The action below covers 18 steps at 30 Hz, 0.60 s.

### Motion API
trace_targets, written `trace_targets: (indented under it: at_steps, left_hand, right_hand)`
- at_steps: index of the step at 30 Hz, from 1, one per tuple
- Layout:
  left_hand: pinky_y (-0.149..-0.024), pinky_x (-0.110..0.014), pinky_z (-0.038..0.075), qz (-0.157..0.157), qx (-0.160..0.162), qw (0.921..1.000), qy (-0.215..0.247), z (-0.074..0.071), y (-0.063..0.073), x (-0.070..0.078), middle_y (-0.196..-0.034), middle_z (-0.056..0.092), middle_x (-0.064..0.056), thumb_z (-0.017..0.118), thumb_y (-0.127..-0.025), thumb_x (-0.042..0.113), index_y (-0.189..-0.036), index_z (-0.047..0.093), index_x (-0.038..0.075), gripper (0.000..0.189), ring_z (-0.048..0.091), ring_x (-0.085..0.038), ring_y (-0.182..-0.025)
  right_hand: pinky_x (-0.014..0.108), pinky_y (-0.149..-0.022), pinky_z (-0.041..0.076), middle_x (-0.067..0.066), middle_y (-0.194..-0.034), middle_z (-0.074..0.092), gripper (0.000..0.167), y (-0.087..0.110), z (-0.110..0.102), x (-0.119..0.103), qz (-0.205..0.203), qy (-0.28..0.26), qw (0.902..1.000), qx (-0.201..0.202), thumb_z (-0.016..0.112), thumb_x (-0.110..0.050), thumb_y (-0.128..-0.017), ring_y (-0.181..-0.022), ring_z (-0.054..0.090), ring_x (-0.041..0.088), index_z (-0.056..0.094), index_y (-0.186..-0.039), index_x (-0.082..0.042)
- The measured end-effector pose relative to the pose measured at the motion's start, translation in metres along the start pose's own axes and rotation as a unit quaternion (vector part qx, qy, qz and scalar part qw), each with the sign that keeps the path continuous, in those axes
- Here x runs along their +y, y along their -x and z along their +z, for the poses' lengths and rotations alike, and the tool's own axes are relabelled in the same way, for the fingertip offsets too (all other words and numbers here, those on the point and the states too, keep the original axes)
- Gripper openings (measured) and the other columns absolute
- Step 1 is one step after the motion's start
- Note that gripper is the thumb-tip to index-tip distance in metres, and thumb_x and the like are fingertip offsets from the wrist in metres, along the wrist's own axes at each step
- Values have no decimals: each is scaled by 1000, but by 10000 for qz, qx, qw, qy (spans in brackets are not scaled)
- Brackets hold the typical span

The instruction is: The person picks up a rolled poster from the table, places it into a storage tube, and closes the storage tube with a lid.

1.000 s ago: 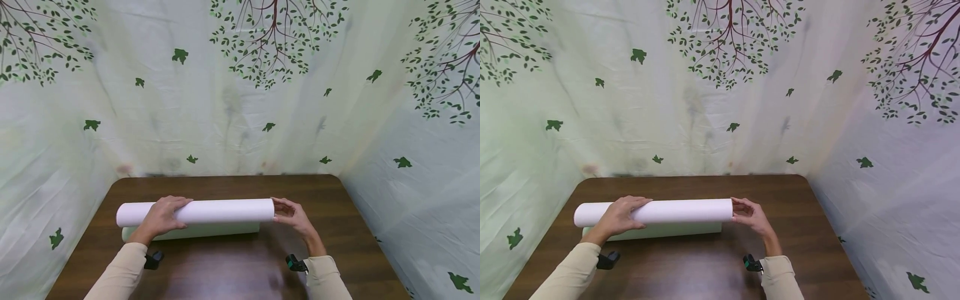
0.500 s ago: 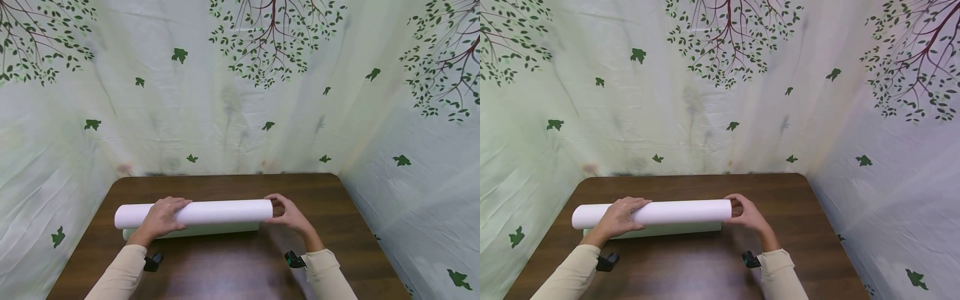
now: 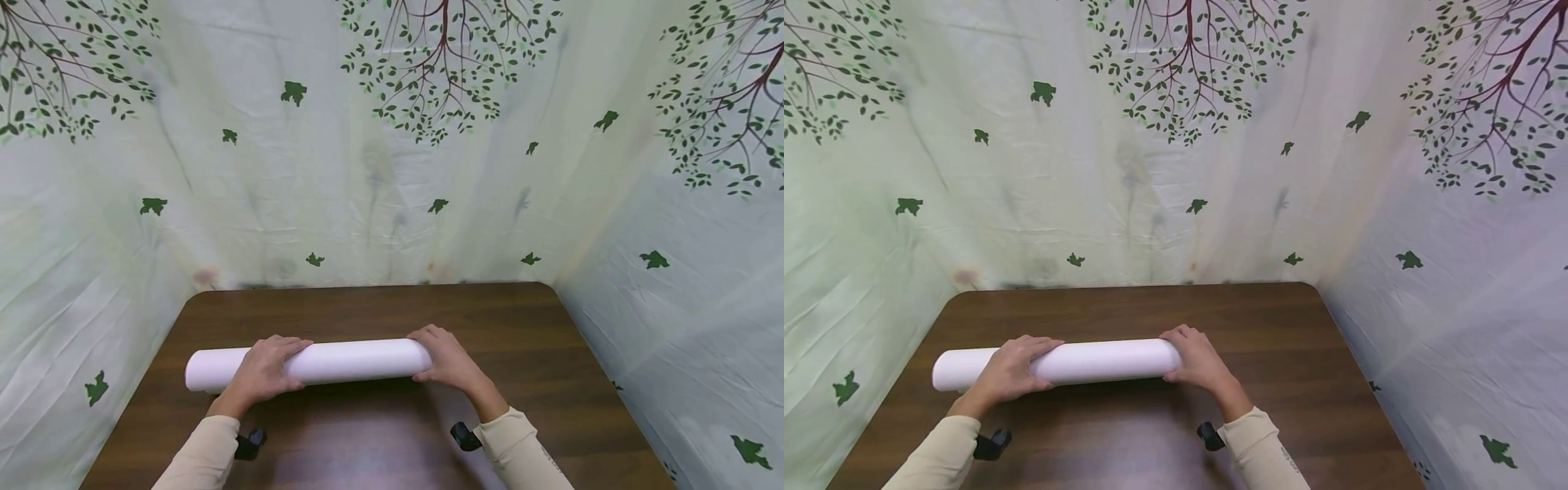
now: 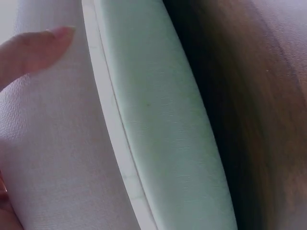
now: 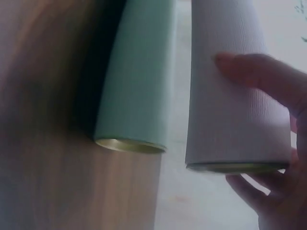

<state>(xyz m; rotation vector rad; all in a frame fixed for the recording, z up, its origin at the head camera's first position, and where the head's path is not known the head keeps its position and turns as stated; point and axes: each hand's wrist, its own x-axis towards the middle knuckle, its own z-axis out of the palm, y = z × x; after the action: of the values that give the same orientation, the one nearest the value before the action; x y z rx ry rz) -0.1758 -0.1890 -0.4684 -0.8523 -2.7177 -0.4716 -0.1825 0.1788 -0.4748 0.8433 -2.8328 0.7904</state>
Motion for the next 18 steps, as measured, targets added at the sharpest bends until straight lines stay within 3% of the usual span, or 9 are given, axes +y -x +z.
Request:
trace_targets:
  at_steps: [9,18]
  left_hand:
    - [-78,-46,45,-107,-80,9998,-123,12,14,1,-105,70,-5,90,-54,27,-116,69,10,67,62,-26,-94]
    - [-79,-49,43,-197,173,9994,-207,25,28,2,-104,69,-4,91,-50,26,-112,70,13,67,59,-26,-97]
  right_hand:
    - [50,-89,41,8,-115,57,63,9,21,-3,67,-75,9999,7,88,-21,-65,-105,52,29,61,-121,-8]
    - [49,-88,40,9,-115,54,62,18,39,-2,-205,-60,9994,275,88,-18,-63,-106,49,29,61,-118,-8]
